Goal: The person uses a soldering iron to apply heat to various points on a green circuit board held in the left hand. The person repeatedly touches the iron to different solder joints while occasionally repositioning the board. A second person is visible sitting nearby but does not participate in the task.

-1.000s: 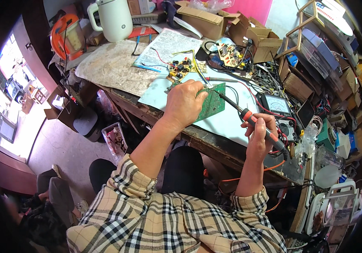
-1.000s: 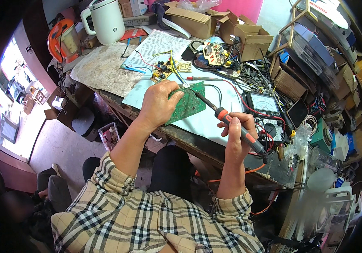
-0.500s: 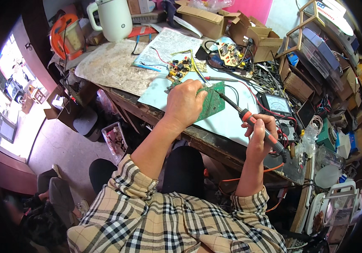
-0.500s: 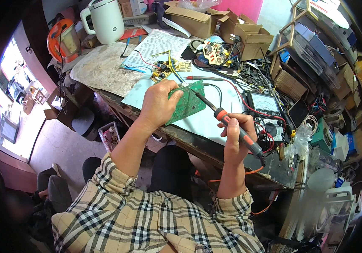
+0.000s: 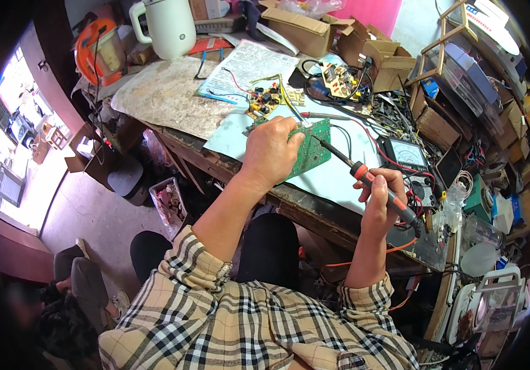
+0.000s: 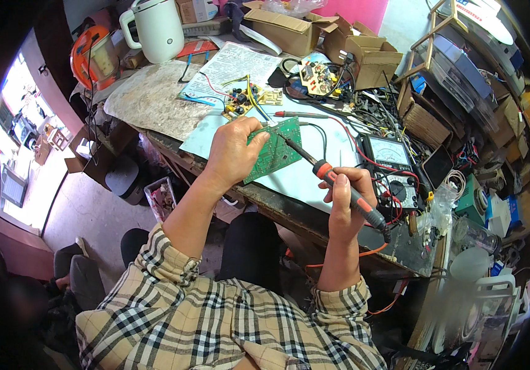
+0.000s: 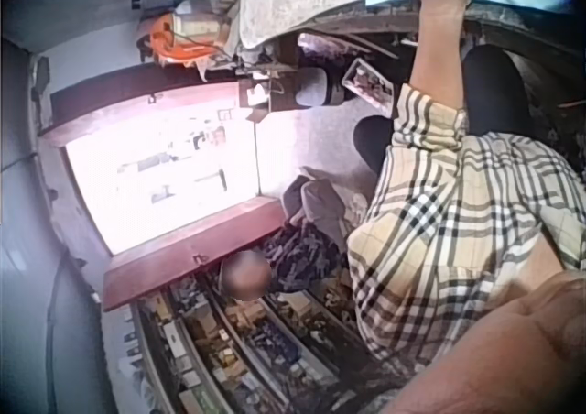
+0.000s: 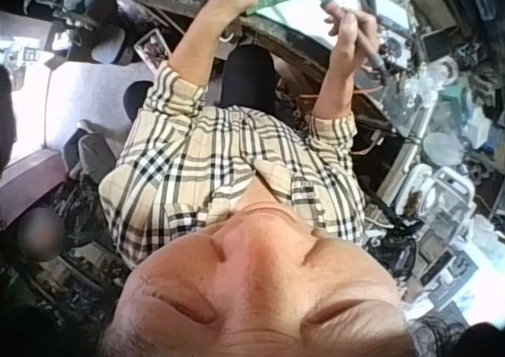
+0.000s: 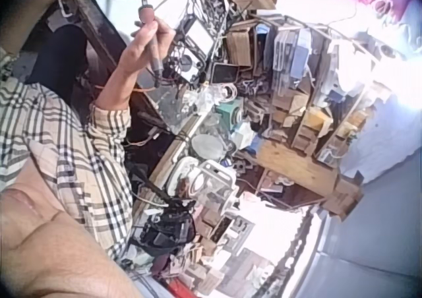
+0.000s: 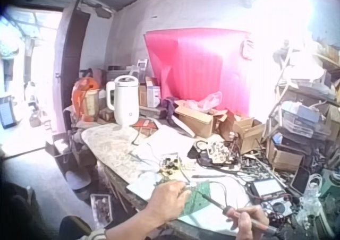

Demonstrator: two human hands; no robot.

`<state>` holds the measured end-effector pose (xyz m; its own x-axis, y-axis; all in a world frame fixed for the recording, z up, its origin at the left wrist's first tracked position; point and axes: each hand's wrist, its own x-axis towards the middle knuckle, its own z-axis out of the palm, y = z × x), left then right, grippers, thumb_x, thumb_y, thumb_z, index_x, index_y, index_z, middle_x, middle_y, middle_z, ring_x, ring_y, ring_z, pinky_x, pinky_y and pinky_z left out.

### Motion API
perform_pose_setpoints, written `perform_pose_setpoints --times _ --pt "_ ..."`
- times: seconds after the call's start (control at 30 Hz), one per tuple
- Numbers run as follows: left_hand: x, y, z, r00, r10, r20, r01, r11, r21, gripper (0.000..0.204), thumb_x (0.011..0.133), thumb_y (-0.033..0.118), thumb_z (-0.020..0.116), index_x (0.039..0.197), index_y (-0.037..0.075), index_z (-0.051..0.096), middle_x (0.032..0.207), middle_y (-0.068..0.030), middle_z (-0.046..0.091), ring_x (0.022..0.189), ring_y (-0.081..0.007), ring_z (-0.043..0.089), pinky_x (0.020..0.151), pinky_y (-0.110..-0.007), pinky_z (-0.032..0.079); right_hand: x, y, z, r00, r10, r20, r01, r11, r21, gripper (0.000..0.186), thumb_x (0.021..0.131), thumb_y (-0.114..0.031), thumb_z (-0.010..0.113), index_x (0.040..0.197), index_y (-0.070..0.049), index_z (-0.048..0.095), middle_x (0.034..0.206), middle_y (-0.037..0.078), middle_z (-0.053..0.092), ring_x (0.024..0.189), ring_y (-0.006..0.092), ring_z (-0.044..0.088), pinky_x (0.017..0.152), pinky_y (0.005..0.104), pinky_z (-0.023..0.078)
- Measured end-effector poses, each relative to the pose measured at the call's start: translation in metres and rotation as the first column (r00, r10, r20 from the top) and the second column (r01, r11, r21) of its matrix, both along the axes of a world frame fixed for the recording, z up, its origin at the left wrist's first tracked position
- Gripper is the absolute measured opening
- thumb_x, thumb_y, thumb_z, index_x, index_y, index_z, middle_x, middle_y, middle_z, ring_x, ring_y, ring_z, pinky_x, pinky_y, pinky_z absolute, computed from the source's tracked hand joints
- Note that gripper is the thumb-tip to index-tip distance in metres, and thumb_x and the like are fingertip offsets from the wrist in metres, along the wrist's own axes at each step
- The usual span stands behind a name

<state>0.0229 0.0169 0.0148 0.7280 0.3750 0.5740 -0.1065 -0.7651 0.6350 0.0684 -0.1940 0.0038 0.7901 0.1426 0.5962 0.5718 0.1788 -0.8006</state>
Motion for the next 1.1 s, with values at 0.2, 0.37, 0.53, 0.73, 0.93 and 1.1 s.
perform_pose_setpoints --times 0.2,0.37,0.53,0.73,0.93,1.1 --pt "-0.0007 -0.0003 0.0007 1.0 0.008 -0.025 -0.008 1.0 0.005 0.015 0.082 0.013 0.071 0.088 0.0 0.065 0.087 -0.0173 0.065 0.083 -0.038 0.064 0.073 -0.046 0.05 0.0018 -0.0042 -0.0017 0.999 0.044 -0.008 -0.044 0.999 0.017 0.015 0.093 -0.011 0.054 0.092 0.004 0.058 0.075 0.01 0.062 0.057 0.0116 0.061 0.051 0.0221 0.046" --pt "-0.0005 -0.0006 0.0002 1.0 0.008 -0.004 -0.008 1.0 0.001 0.016 0.083 0.012 0.071 0.087 -0.002 0.064 0.086 -0.0191 0.064 0.08 -0.0385 0.063 0.071 -0.045 0.048 0.0014 -0.0042 -0.0012 0.999 0.048 -0.009 -0.048 0.999 0.012 0.016 0.094 -0.011 0.055 0.092 0.004 0.058 0.076 0.01 0.062 0.057 0.0116 0.061 0.052 0.0219 0.046" --pt "-0.0008 -0.001 0.0003 1.0 0.005 -0.008 -0.004 1.0 0.006 0.017 0.082 0.012 0.071 0.087 -0.002 0.064 0.085 -0.0188 0.064 0.08 -0.038 0.063 0.071 -0.044 0.048 0.0012 -0.0041 -0.0015 0.999 0.044 -0.016 -0.044 0.999 0.013 0.017 0.095 -0.012 0.055 0.092 0.004 0.058 0.077 0.01 0.062 0.058 0.0119 0.062 0.052 0.0216 0.046" --pt "0.0001 -0.0009 -0.0014 1.0 0.002 -0.006 -0.002 1.0 0.006 0.016 0.082 0.012 0.071 0.086 -0.002 0.063 0.083 -0.0181 0.063 0.079 -0.0375 0.062 0.07 -0.044 0.048 0.0011 -0.0038 -0.0026 0.999 0.042 -0.018 -0.042 0.999 0.025 0.018 0.095 -0.013 0.055 0.093 0.004 0.058 0.077 0.01 0.062 0.059 0.0125 0.063 0.051 0.0212 0.046" --pt "-0.0011 -0.0008 0.0004 1.0 0.003 0.001 -0.003 1.0 0.007 0.016 0.083 0.012 0.071 0.085 -0.002 0.063 0.083 -0.0178 0.063 0.079 -0.0375 0.062 0.07 -0.044 0.048 0.0 -0.0023 -0.001 0.999 0.036 -0.025 -0.035 0.999 0.031 0.018 0.095 -0.013 0.055 0.093 0.005 0.059 0.077 0.01 0.062 0.059 0.013 0.063 0.051 0.0212 0.046" --pt "0.0002 -0.0005 -0.0005 1.0 -0.003 -0.002 0.003 1.0 0.016 0.016 0.083 0.012 0.07 0.086 -0.002 0.063 0.083 -0.018 0.063 0.079 -0.0375 0.062 0.07 -0.044 0.048 -0.0007 -0.0018 -0.0004 0.999 0.028 -0.026 -0.027 0.999 0.034 0.018 0.095 -0.013 0.055 0.093 0.004 0.059 0.076 0.01 0.062 0.059 0.0129 0.063 0.052 0.0212 0.046"
